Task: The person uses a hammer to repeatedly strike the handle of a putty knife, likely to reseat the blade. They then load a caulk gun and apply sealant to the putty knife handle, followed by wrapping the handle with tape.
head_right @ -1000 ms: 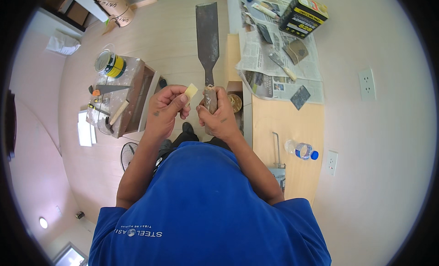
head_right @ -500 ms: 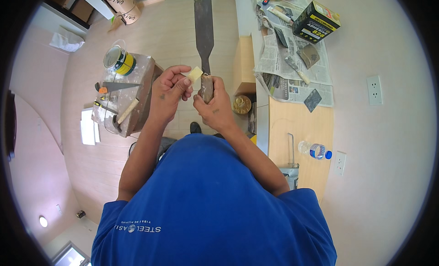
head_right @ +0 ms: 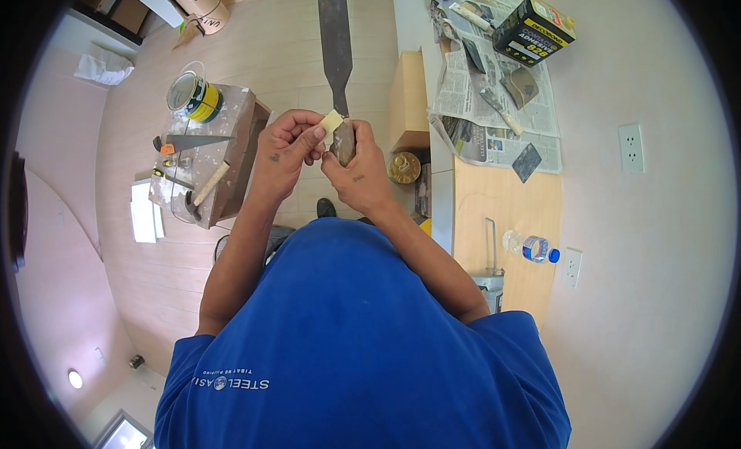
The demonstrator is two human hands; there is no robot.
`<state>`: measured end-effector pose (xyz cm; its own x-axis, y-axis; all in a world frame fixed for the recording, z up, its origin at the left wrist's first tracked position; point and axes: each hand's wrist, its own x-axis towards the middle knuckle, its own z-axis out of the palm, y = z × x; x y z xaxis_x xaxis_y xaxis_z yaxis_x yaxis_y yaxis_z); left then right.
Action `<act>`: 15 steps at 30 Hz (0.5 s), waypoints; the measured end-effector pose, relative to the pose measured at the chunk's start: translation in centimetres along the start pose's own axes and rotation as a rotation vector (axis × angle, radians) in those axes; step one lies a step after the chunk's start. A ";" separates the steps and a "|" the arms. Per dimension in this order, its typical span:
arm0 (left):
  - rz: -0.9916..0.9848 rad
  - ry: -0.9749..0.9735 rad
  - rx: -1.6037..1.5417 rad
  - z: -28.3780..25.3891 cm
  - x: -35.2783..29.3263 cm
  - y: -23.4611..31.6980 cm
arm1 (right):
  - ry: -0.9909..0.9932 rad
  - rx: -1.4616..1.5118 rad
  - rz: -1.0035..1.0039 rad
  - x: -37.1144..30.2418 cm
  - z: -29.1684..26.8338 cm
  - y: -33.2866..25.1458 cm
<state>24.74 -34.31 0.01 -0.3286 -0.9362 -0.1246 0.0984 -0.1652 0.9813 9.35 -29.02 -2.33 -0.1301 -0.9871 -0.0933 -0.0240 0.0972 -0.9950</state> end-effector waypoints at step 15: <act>-0.052 -0.027 -0.235 0.5 0.0 -0.9 | -0.124 0.309 0.088 -0.4 -2.3 -0.6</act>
<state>24.19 -33.97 -0.80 -0.3637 -0.9165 -0.1668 0.2956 -0.2834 0.9123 7.15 -28.42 -1.63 0.0035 -0.9864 -0.1643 0.2857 0.1585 -0.9451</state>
